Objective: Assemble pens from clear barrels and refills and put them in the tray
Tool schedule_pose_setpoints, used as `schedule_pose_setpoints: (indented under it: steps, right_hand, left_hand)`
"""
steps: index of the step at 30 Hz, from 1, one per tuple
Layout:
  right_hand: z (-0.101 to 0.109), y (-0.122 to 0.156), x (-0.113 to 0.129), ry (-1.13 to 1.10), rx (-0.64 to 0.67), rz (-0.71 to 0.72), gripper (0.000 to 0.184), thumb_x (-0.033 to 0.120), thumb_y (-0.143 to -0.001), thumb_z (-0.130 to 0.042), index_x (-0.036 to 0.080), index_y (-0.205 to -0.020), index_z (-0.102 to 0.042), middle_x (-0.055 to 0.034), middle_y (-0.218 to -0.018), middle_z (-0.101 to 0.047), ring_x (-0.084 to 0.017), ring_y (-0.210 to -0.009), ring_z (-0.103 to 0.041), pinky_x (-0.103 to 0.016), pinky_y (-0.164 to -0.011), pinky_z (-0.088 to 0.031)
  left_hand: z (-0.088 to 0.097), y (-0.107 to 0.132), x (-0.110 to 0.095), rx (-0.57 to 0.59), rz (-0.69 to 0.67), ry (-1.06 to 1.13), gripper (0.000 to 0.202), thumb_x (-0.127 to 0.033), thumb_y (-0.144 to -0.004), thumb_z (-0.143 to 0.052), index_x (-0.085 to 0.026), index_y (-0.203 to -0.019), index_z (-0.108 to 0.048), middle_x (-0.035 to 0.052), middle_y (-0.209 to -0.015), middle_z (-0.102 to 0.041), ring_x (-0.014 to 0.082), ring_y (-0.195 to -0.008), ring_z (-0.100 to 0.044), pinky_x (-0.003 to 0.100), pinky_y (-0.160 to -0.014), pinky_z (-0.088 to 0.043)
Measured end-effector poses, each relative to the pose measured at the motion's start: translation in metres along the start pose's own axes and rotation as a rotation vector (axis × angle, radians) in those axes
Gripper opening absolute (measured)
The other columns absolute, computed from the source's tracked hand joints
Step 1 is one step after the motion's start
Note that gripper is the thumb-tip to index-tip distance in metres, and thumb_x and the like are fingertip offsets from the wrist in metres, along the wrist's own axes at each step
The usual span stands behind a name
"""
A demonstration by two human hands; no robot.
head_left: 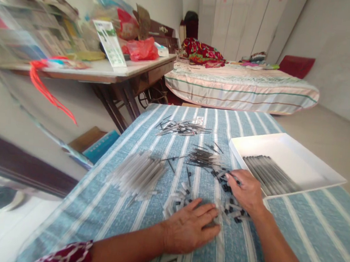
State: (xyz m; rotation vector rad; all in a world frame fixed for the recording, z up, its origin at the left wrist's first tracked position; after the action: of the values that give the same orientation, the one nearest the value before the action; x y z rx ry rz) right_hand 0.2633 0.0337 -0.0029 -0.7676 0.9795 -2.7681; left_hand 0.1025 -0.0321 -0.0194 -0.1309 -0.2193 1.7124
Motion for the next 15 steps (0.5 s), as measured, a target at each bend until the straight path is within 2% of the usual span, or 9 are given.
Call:
schedule_pose_setpoints:
  steps: [3,10,13,15]
  right_hand:
    - [-0.001,0.001,-0.001,0.011,0.005,-0.013,0.023,0.031,-0.084,-0.049,0.017,-0.074,-0.064,-0.0050,-0.070,-0.064,-0.018,-0.073,-0.058,-0.028,-0.071,-0.045]
    - [-0.004,0.002,-0.008,0.065,0.010,-0.046,0.027,0.032,-0.085,-0.047,0.017,-0.073,-0.065,-0.0051,-0.068,-0.064,-0.017,-0.070,-0.059,-0.027,-0.068,-0.044]
    - [-0.003,0.002,-0.010,0.064,-0.007,-0.055,0.027,0.033,-0.085,-0.047,0.017,-0.072,-0.065,-0.0049,-0.068,-0.064,-0.017,-0.070,-0.059,-0.026,-0.069,-0.043]
    - [-0.002,0.002,-0.012,0.057,-0.024,-0.066,0.027,0.033,-0.085,-0.047,0.017,-0.072,-0.065,-0.0053,-0.068,-0.065,-0.017,-0.071,-0.060,-0.026,-0.069,-0.043]
  left_hand:
    - [0.001,-0.009,0.006,-0.039,0.011,-0.050,0.025,-0.022,-0.088,-0.043,-0.021,-0.109,-0.056,0.0107,-0.120,-0.057,0.0240,-0.116,-0.047,0.044,-0.098,-0.034]
    - [-0.003,-0.030,0.031,-0.015,0.098,-0.115,0.026,-0.020,-0.088,-0.041,-0.017,-0.109,-0.056,0.0125,-0.117,-0.057,0.0244,-0.114,-0.047,0.044,-0.097,-0.035]
    - [0.001,-0.027,0.032,-0.033,0.189,-0.101,0.030,-0.026,-0.088,-0.041,-0.017,-0.114,-0.053,0.0138,-0.123,-0.054,0.0263,-0.118,-0.044,0.047,-0.099,-0.032]
    - [0.006,-0.021,0.022,-0.055,0.220,-0.065,0.037,-0.036,-0.087,-0.042,-0.018,-0.118,-0.051,0.0148,-0.129,-0.049,0.0284,-0.123,-0.040,0.049,-0.101,-0.028]
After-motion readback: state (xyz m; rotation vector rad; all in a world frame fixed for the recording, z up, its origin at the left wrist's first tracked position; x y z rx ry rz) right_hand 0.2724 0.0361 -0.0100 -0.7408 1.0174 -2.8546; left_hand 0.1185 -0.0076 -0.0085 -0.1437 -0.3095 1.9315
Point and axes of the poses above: each hand's wrist, its own y-axis away from the middle knuckle, its own z-axis out of the back of the hand, x = y × z, the point moved 8 cm from there along -y, towards the middle knuckle
